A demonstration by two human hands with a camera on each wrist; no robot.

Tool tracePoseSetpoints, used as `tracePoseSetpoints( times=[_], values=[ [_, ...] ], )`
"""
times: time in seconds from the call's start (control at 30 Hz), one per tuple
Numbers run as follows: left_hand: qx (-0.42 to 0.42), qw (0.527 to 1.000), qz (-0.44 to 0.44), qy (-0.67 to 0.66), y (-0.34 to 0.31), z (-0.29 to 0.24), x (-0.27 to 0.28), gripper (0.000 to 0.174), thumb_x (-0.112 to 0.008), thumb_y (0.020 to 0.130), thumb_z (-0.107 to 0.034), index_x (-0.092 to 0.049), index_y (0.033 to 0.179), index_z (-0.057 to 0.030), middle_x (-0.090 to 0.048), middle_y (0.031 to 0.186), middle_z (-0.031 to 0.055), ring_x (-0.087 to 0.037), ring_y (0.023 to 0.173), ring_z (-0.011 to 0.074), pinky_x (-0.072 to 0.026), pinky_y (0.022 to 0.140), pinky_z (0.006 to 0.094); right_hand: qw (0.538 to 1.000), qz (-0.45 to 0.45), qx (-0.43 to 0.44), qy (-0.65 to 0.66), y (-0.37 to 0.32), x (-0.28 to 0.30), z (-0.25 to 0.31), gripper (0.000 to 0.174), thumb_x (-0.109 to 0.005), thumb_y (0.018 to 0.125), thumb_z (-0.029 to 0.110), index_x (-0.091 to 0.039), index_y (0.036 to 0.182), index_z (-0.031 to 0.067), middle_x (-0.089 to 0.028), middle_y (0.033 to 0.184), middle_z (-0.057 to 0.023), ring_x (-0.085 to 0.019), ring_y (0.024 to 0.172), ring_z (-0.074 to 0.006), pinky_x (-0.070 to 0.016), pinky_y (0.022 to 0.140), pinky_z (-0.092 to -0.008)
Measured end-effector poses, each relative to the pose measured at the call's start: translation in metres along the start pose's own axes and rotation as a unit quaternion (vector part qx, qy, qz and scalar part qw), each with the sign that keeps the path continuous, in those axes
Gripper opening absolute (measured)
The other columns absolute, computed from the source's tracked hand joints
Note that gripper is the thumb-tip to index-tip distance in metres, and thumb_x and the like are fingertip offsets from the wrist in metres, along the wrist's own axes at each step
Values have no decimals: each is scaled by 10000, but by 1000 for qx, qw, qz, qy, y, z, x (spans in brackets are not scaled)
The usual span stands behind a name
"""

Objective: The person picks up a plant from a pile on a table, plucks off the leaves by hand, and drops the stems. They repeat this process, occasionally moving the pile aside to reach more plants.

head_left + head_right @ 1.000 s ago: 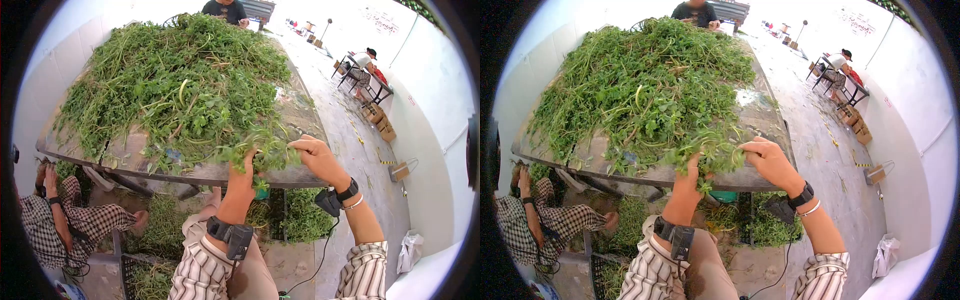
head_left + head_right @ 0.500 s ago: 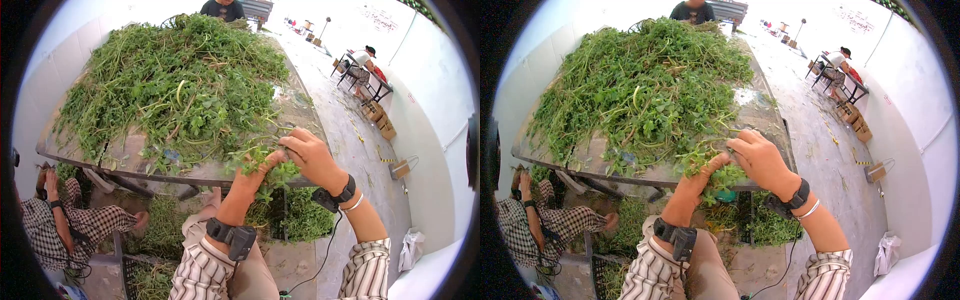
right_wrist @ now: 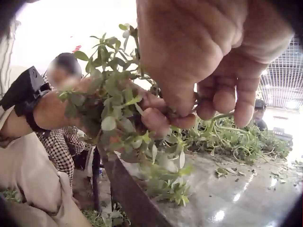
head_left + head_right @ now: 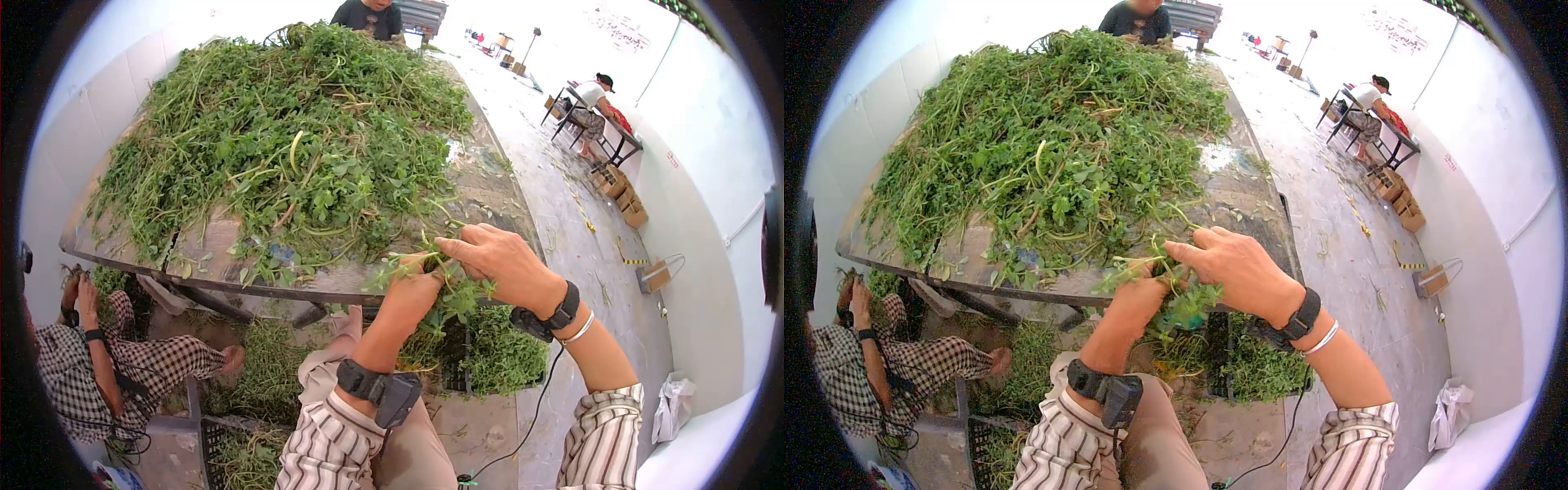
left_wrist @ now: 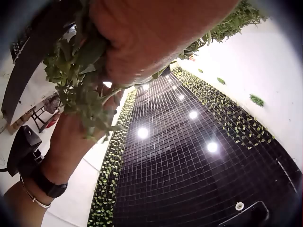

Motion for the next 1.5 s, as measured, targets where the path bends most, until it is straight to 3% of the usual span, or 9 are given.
tracePoseSetpoints(
  times=[0.17, 0.23, 0.3, 0.5, 0.77, 0.87, 0.97, 1.3, 1.5],
  values=[
    [-10, 996, -23, -86, -8, -19, -3, 167, -616, 797, -167, -628, 901, -36, -602, 707, 2, -512, 601, 91, -405, 536, 266, 997, -61, 7, -37, -4, -14, -6, 334, -602, 707, 70, -536, 1034, 54, -494, 773, -77, -538, 750, -261, -464, 655, -363],
    [-54, 994, 15, 95, -4, -19, 0, 145, -594, 786, -165, -633, 773, -26, -555, 608, 1, -465, 545, 91, -376, 513, 273, 997, -62, 8, -42, -4, -15, -6, 306, -611, 706, 74, -527, 998, 46, -490, 774, -76, -534, 748, -261, -463, 655, -367],
    [-58, 992, 5, 114, -4, -22, -2, 166, -586, 785, -169, -623, 729, -18, -528, 574, 6, -441, 525, 97, -364, 505, 280, 995, -74, 8, -70, -5, -14, -4, 112, -574, 731, 108, -505, 802, 56, -492, 734, -76, -537, 737, -242, -462, 651, -346],
    [-134, 975, -30, 174, -5, -20, -7, 202, -531, 799, -158, -552, 721, 27, -456, 539, 67, -409, 518, 131, -355, 498, 321, 995, -61, 17, -73, -6, -16, -7, 113, -589, 709, 122, -491, 720, 65, -478, 718, -71, -532, 733, -238, -459, 657, -348],
    [-162, 973, -84, 142, 1, -18, -10, 200, -513, 816, -162, -527, 756, 28, -456, 567, 67, -388, 539, 124, -354, 512, 317, 989, -143, -29, 7, 4, -20, -8, 123, -584, 697, 108, -484, 686, 38, -486, 678, -114, -527, 690, -297, -447, 609, -384],
    [-63, 989, -80, -108, 7, -8, -10, 167, -513, 822, -168, -608, 771, -41, -474, 639, -61, -388, 565, 66, -334, 525, 239, 982, -156, -80, 64, 5, -15, -16, 108, -551, 708, 85, -474, 688, 13, -483, 672, -149, -516, 681, -334, -431, 607, -407],
    [7, 974, -81, -213, 4, -14, -1, 147, -509, 814, -142, -615, 760, -56, -488, 683, -48, -405, 584, 67, -339, 551, 224, 968, -166, -160, 100, -1, -12, -34, 111, -520, 724, 84, -459, 701, -6, -481, 680, -173, -505, 684, -359, -417, 611, -419],
    [-15, 961, -143, -237, 0, -22, 6, 104, -638, 826, -160, -655, 807, -60, -516, 735, -34, -453, 673, 74, -389, 606, 239, 959, -145, -245, -15, -32, -26, -72, 151, -525, 752, 139, -488, 702, 2, -496, 708, -159, -533, 719, -347, -438, 645, -438],
    [-89, 962, -153, -207, 0, -28, 11, 141, -659, 824, -210, -690, 857, -76, -490, 706, -45, -438, 647, 70, -365, 574, 225, 971, -131, -198, 18, -40, -33, -70, 166, -553, 731, 143, -610, 842, 34, -574, 854, -114, -562, 825, -311, -475, 710, -395]
  ],
)
Point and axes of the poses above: each hand's wrist, its own y-axis towards the middle knuckle, its own x-axis out of the back of the hand, z = x × y, the point moved 3 cm from there along y, towards the middle knuckle
